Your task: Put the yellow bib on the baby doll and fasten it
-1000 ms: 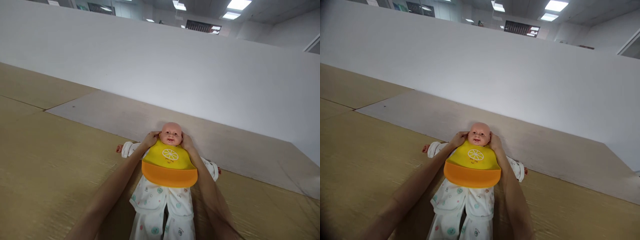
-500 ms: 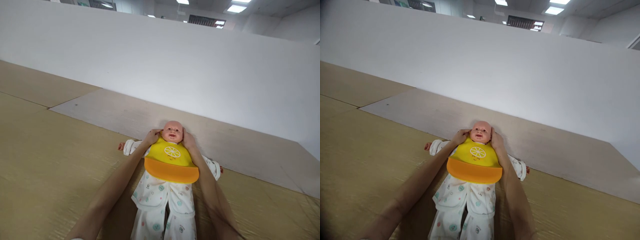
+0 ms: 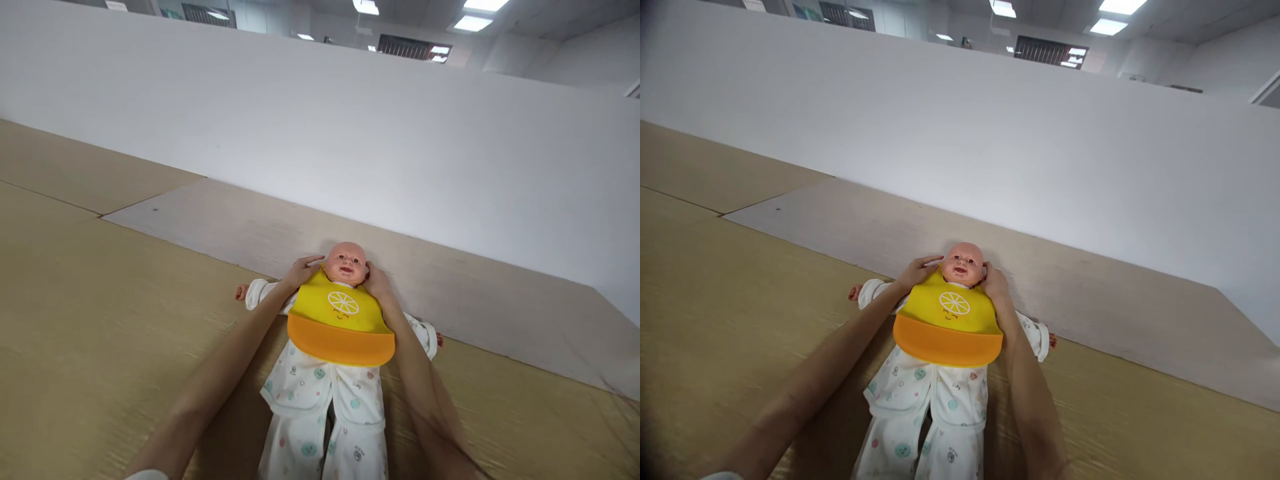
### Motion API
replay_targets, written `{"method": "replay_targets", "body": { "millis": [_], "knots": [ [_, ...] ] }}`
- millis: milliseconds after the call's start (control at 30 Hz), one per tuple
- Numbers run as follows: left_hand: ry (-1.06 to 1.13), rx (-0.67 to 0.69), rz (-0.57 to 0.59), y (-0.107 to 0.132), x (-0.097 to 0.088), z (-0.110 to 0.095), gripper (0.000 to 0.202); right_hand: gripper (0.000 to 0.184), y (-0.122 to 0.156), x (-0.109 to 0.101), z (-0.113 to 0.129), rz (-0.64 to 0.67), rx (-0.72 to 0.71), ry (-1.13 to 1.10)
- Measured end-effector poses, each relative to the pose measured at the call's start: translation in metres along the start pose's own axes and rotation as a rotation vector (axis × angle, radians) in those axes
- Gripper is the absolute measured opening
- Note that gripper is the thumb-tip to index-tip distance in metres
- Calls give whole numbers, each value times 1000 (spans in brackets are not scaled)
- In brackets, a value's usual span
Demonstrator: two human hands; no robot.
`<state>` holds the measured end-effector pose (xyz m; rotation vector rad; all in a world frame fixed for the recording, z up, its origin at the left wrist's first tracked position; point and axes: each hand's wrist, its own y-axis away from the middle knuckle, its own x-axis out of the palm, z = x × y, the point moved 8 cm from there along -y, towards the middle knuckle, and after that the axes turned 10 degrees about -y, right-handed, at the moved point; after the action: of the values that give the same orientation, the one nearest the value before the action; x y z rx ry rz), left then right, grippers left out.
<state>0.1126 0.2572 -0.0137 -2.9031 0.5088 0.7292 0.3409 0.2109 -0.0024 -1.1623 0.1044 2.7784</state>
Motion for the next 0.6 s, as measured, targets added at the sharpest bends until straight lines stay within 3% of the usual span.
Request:
{"method": "replay_targets", "body": {
  "millis": [133, 233, 467, 600],
  "knots": [
    [243, -107, 61, 28, -7, -9, 75, 50, 6, -9, -13, 2, 52, -71],
    [262, -144, 95, 55, -17, -17, 78, 57, 22, -18, -25, -8, 110, -145],
    [162, -155, 70, 110, -27, -21, 71, 69, 91, -31, -30, -87, 203, -469],
    [235, -171, 62, 129, -19, -15, 66, 69, 131, -20, -22, 0, 230, -634]
  ]
}}
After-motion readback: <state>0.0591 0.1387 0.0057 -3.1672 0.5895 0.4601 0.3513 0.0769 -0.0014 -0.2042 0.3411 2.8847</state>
